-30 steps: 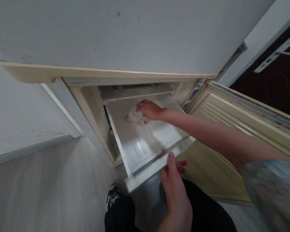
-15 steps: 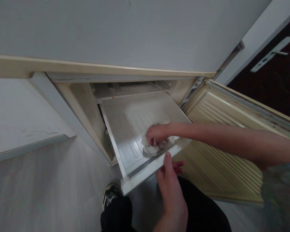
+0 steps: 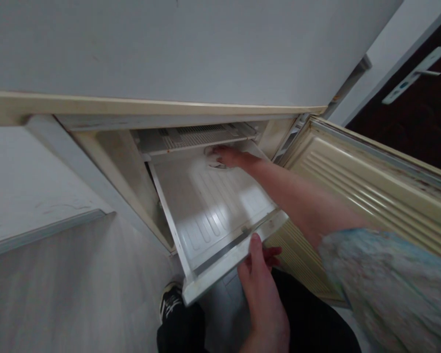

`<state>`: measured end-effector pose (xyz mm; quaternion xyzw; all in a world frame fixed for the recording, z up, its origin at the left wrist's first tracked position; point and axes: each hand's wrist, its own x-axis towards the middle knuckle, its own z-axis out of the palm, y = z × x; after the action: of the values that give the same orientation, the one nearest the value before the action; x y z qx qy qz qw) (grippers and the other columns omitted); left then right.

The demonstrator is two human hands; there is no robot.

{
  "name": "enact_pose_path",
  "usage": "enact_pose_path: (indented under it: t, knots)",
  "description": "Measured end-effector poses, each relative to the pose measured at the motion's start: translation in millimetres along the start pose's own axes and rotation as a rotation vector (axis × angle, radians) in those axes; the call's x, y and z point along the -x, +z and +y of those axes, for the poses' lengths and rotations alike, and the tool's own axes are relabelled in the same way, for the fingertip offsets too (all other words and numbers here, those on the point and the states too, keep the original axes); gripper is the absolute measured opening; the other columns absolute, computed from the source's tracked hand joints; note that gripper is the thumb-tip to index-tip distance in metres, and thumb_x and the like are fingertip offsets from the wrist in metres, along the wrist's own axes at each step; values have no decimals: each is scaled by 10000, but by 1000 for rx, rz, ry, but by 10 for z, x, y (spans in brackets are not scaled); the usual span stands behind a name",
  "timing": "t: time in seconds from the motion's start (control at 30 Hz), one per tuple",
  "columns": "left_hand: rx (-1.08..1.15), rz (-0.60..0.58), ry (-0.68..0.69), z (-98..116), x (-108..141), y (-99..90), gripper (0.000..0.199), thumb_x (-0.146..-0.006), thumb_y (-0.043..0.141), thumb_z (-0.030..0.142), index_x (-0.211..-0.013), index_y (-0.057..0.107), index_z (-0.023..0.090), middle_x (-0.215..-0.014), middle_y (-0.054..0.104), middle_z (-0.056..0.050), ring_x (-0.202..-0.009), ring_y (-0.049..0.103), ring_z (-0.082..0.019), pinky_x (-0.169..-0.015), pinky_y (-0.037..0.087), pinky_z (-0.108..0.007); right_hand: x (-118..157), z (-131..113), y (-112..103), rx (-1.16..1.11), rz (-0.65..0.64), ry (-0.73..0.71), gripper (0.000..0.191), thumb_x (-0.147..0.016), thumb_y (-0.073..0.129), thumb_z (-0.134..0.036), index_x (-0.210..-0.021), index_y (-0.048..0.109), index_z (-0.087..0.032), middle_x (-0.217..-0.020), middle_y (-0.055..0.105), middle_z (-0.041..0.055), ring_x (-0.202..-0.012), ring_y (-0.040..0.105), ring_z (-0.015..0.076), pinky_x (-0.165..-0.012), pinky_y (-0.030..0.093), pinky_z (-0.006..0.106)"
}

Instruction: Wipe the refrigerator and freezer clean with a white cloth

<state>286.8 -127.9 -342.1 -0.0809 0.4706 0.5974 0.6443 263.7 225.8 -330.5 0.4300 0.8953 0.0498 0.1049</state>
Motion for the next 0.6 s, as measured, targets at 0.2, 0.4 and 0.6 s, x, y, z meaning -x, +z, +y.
enact_pose_path:
  t: [0.2, 0.4, 0.6]
  knots:
    - [-54, -42, 7, 34, 29, -16, 617, -788, 776, 681, -1000, 721, 104, -791, 747, -108, -726, 668, -203, -693, 461, -320, 542, -197, 75, 10, -172, -192, 331, -973, 637, -136, -1289, 730, -94, -1307, 675, 187, -1231, 629, 245, -1058, 457, 303]
    - [-25, -62, 12, 71, 62, -16, 608, -795, 772, 649, -1084, 713, 117, -843, 762, -97, -765, 687, -202, -706, 465, -319, 1405, -412, 22, 23, -787, -474, 245, -851, 754, -119, -1090, 797, -151, -984, 752, 68, -919, 669, 194, -842, 487, 282]
    - [19, -14, -22, 54, 39, 8, 588, -728, 836, 639, -960, 701, 116, -801, 747, -100, -712, 682, -196, -664, 463, -313, 724, 25, -106, 258, -43, -54, 409, -1009, 474, -102, -1337, 711, -161, -1504, 547, 205, -1369, 525, 359, -1003, 514, 420]
